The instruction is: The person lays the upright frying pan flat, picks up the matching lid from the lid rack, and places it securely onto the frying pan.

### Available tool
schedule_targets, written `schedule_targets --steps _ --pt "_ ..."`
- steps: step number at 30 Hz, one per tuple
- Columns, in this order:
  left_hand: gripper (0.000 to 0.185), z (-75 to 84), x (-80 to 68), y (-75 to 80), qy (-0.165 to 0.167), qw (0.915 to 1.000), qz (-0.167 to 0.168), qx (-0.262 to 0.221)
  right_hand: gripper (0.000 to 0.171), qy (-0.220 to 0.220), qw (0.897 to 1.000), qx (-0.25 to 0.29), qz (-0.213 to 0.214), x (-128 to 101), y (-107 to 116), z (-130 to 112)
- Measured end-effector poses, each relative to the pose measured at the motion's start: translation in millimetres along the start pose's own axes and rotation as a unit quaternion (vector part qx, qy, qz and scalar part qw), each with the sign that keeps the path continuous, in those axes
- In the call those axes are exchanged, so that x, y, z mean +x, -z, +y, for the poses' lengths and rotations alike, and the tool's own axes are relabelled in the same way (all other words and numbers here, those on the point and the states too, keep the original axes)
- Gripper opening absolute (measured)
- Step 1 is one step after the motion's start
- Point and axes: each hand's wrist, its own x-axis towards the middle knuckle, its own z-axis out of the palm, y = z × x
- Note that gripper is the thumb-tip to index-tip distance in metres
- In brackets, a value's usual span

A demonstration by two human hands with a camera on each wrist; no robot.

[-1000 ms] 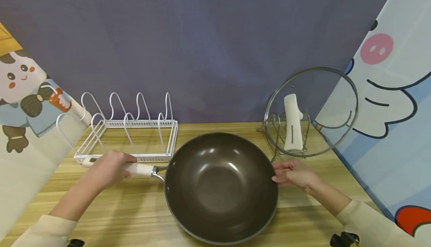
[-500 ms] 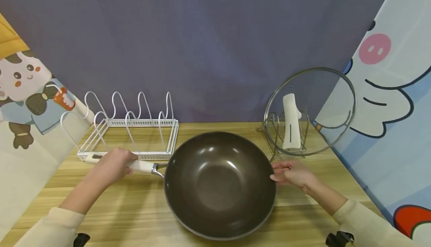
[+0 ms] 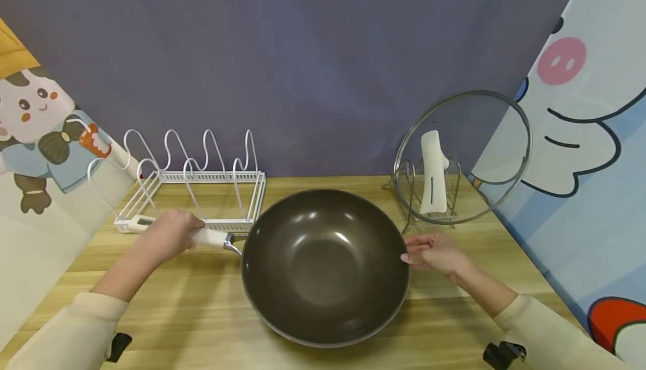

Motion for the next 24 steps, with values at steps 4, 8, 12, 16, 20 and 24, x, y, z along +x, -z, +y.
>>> schedule_targets --steps 4,8,12,16,20,24 --pt "0.026 -2.3 2.8 4.5 -0.007 0.9999 -0.006 0.007 0.060 0.005 1.000 -0.003 -0.002 1 0 -2" --pt "0.023 -2.4 5.2 7.3 -0.021 0.9994 -0.025 0.011 0.058 0.011 1.000 -0.009 -0.004 1 0 -1" --pt "0.023 -2.7 9.8 8.1 -0.029 0.9990 -0.033 0.008 0.059 0.012 1.000 -0.008 -0.003 -2 2 1" --pt "0.024 -4.6 13.0 6.7 -0.038 0.9987 -0.031 0.015 0.060 0.009 1.000 -0.006 0.008 -4 2 2" --pt "0.025 -6.0 12.6 3.3 -0.048 0.9981 -0.033 0.022 0.060 0.006 1.000 -0.005 0.016 -5 1 5" --pt "0.027 -6.6 10.5 2.0 -0.049 0.9980 -0.036 0.019 0.058 0.007 1.000 0.007 0.012 -4 -1 6"
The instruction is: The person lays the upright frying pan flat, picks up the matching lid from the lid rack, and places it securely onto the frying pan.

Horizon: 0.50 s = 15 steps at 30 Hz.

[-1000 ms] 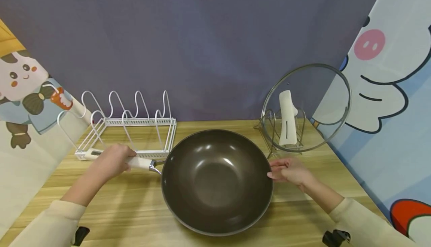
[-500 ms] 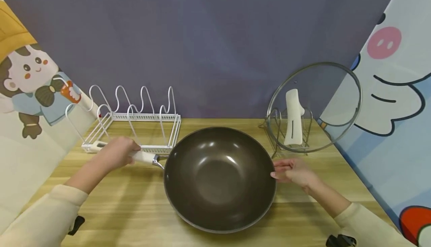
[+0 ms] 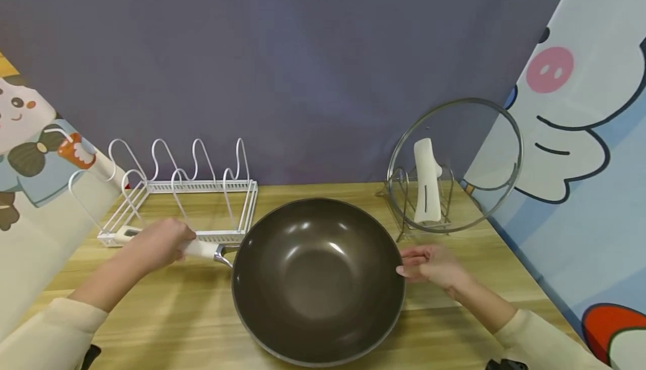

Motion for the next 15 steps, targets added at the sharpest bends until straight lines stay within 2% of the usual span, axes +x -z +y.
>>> schedule_targets --steps 5,11,15 --pt "0.025 0.0 -3.9 -5.6 -0.001 0.9999 0.009 0.004 0.056 -0.001 1.000 0.006 -0.001 -2 -1 0" --pt "0.026 -3.8 -15.8 -13.0 0.020 0.9997 0.017 0.000 0.058 -0.002 1.000 0.009 -0.022 1 -4 1" --pt "0.029 -9.7 -13.3 -13.7 0.010 0.9994 0.034 -0.005 0.058 0.000 0.999 0.017 -0.028 1 -2 1"
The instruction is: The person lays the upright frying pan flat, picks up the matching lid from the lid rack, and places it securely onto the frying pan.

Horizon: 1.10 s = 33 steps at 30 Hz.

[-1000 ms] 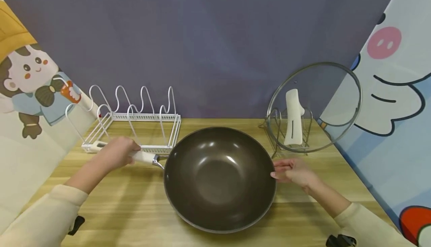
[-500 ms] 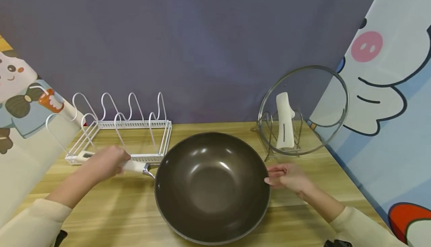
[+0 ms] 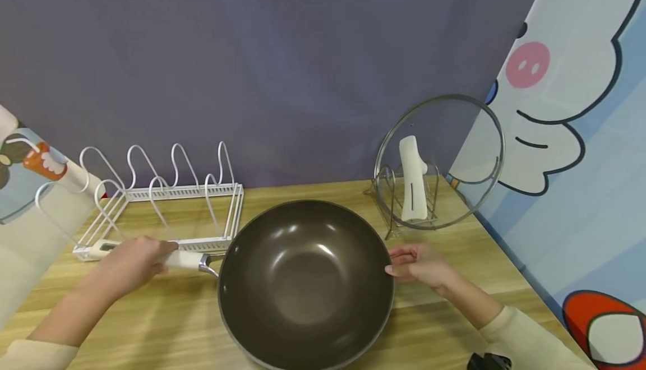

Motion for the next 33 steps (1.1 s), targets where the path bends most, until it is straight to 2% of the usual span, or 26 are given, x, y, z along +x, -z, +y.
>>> schedule_targets --steps 5,10,14,22,26,33 --pt "0.037 -6.2 -2.6 0.6 0.004 0.9997 -0.009 -0.024 0.059 0.008 1.000 0.003 -0.007 1 -1 0" --pt "0.036 -8.8 -1.9 3.0 -0.004 0.9989 -0.011 -0.045 0.063 0.011 1.000 0.009 -0.020 0 1 5" --pt "0.033 -9.0 0.0 5.8 -0.004 0.9985 -0.008 -0.053 0.064 0.015 0.999 0.014 -0.036 0 4 8" --pt "0.019 -13.6 1.1 15.2 0.016 0.9959 -0.025 -0.085 0.066 0.018 0.999 0.016 -0.042 1 6 6" --pt "0.011 -14.2 2.2 17.9 0.017 0.9946 -0.013 -0.101 0.065 0.021 0.998 0.022 -0.048 1 7 7" --pt "0.010 -9.3 0.8 15.1 0.019 0.9961 0.025 -0.082 0.063 0.018 0.998 0.019 -0.057 0 10 6"
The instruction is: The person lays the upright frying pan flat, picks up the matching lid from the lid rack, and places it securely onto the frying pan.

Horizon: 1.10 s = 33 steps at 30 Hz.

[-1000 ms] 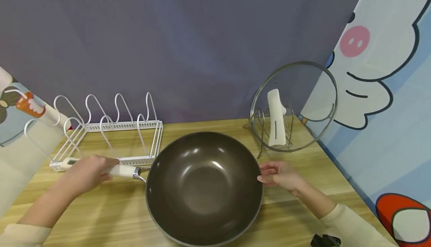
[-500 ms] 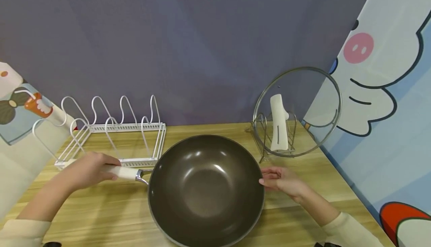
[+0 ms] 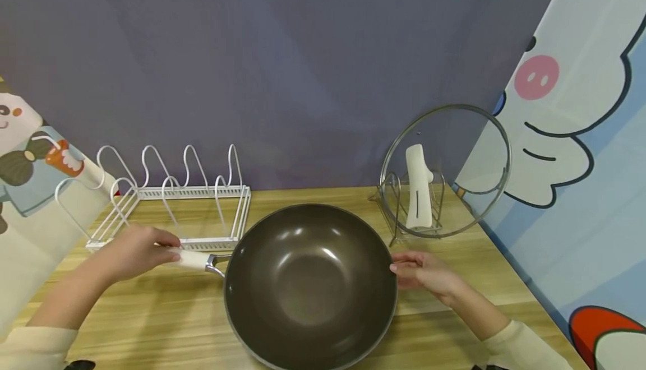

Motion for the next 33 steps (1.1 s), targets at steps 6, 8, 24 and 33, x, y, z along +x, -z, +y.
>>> schedule_targets --steps 6,8,24,33 --pt "0.012 8.3 -4.0 -3.3 0.027 0.9995 -0.001 0.014 0.060 -0.007 1.000 -0.028 -0.004 -3 3 -2" --pt "0.014 11.7 -4.6 -4.0 0.039 0.9991 -0.002 0.018 0.059 -0.006 0.999 -0.036 -0.006 -3 5 -2" --pt "0.025 32.8 -2.0 -0.8 0.078 0.9968 0.007 0.019 0.055 0.012 0.998 -0.055 -0.001 -8 13 -4" --pt "0.034 38.0 -1.0 -0.7 0.075 0.9970 0.010 0.013 0.055 0.026 0.998 -0.050 0.002 -13 21 -11"
